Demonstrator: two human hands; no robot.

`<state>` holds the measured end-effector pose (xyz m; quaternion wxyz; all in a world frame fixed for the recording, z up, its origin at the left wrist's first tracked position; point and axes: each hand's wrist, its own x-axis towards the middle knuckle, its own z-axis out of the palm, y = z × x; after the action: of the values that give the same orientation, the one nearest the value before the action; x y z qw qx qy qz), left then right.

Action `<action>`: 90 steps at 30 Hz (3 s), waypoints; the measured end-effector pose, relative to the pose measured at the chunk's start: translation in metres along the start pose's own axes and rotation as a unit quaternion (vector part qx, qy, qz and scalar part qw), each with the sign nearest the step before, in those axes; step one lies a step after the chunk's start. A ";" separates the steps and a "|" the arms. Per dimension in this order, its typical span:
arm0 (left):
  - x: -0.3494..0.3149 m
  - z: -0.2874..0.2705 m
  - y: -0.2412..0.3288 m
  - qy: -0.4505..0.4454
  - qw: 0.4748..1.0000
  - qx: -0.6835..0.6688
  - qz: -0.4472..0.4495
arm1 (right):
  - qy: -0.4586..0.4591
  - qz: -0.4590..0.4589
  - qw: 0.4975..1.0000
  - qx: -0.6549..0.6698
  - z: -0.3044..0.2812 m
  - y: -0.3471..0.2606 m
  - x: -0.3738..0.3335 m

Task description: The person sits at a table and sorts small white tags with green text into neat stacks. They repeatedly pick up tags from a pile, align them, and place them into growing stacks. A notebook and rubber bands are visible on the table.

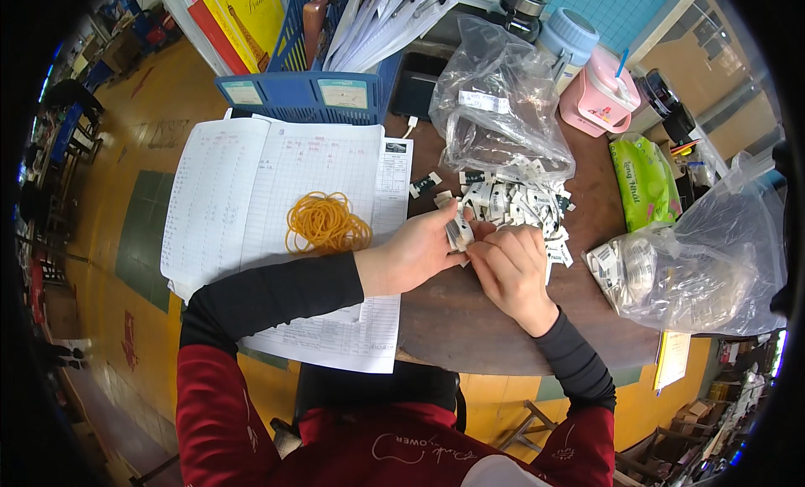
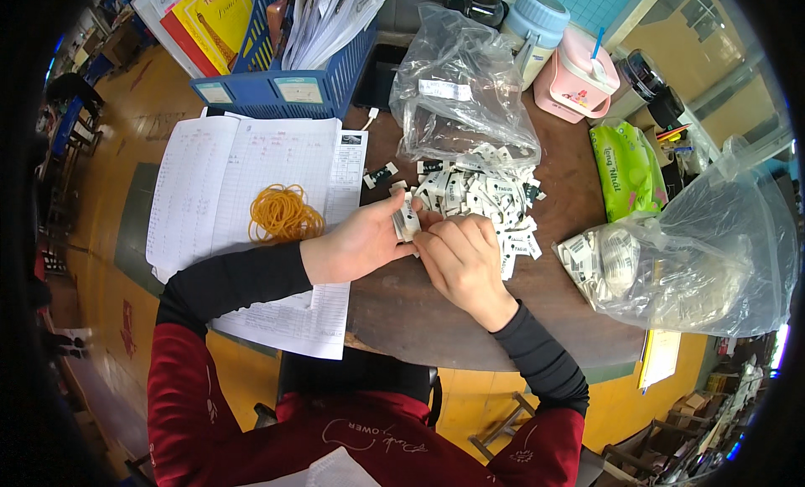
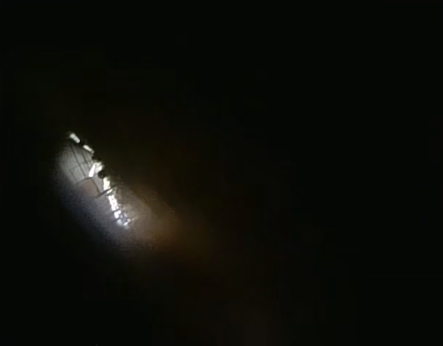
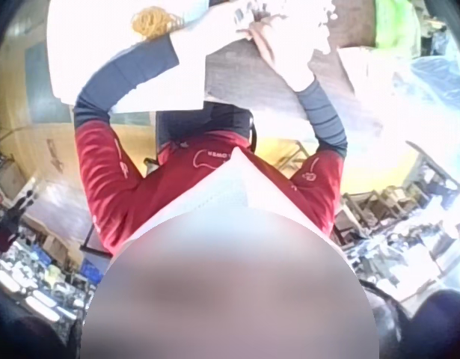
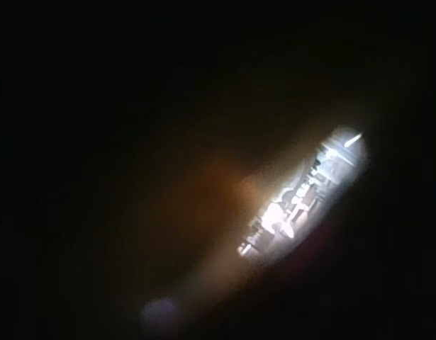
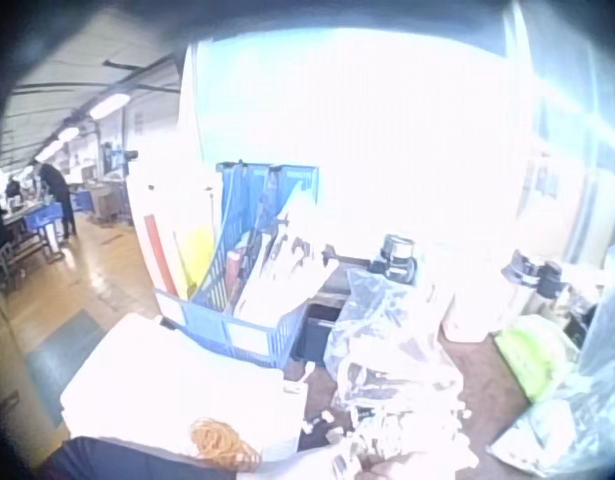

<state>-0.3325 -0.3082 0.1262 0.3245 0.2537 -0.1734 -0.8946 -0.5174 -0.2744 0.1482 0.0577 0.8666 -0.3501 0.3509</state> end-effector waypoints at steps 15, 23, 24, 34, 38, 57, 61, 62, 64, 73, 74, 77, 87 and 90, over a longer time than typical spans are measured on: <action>-0.001 -0.006 -0.007 0.011 0.994 -0.108 -0.003 | -0.014 -0.011 1.000 0.013 0.002 -0.002 -0.001; -0.002 -0.001 -0.010 0.057 0.991 -0.125 0.000 | -0.018 -0.023 0.999 0.015 0.002 -0.003 -0.001; -0.002 -0.002 -0.011 0.071 0.990 -0.123 -0.008 | -0.021 -0.025 0.999 0.014 0.002 -0.003 -0.001; 0.014 -0.016 0.013 0.022 0.992 -0.105 0.069 | 0.029 -0.017 0.998 0.051 -0.011 -0.011 -0.005; 0.006 -0.007 -0.002 0.012 0.999 -0.051 -0.007 | 0.095 0.166 0.973 0.128 -0.015 0.005 -0.005; -0.001 -0.002 -0.002 -0.077 0.995 0.054 -0.023 | -0.026 0.111 0.985 0.128 -0.004 0.006 0.001; -0.002 0.002 -0.003 -0.081 0.991 0.090 -0.062 | -0.086 0.165 0.957 0.224 0.001 0.007 -0.005; -0.003 0.002 -0.003 -0.070 0.991 0.093 -0.071 | -0.099 0.189 0.944 0.251 0.002 0.006 -0.008; -0.003 0.002 -0.001 -0.080 0.990 0.090 -0.070 | -0.085 0.187 0.946 0.252 0.004 0.006 -0.011; -0.002 -0.001 -0.003 -0.079 0.987 0.122 -0.075 | -0.095 0.066 0.967 0.225 0.004 0.010 -0.010; -0.001 -0.001 -0.003 -0.077 0.986 0.125 -0.077 | -0.090 0.071 0.965 0.237 0.003 0.009 -0.010; -0.001 -0.004 -0.004 -0.073 0.988 0.110 -0.078 | -0.138 0.131 0.949 0.251 -0.001 0.003 -0.008; -0.001 -0.002 0.002 -0.047 0.997 -0.010 -0.061 | -0.020 0.336 0.940 0.057 -0.061 0.072 -0.001; -0.005 0.008 0.001 0.015 0.998 0.014 -0.053 | -0.085 0.359 0.928 0.059 -0.063 0.086 -0.013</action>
<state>-0.3335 -0.3048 0.1346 0.2755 0.2807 -0.1672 -0.9041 -0.6150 -0.3097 0.1740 -0.1531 0.7116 -0.6198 0.2934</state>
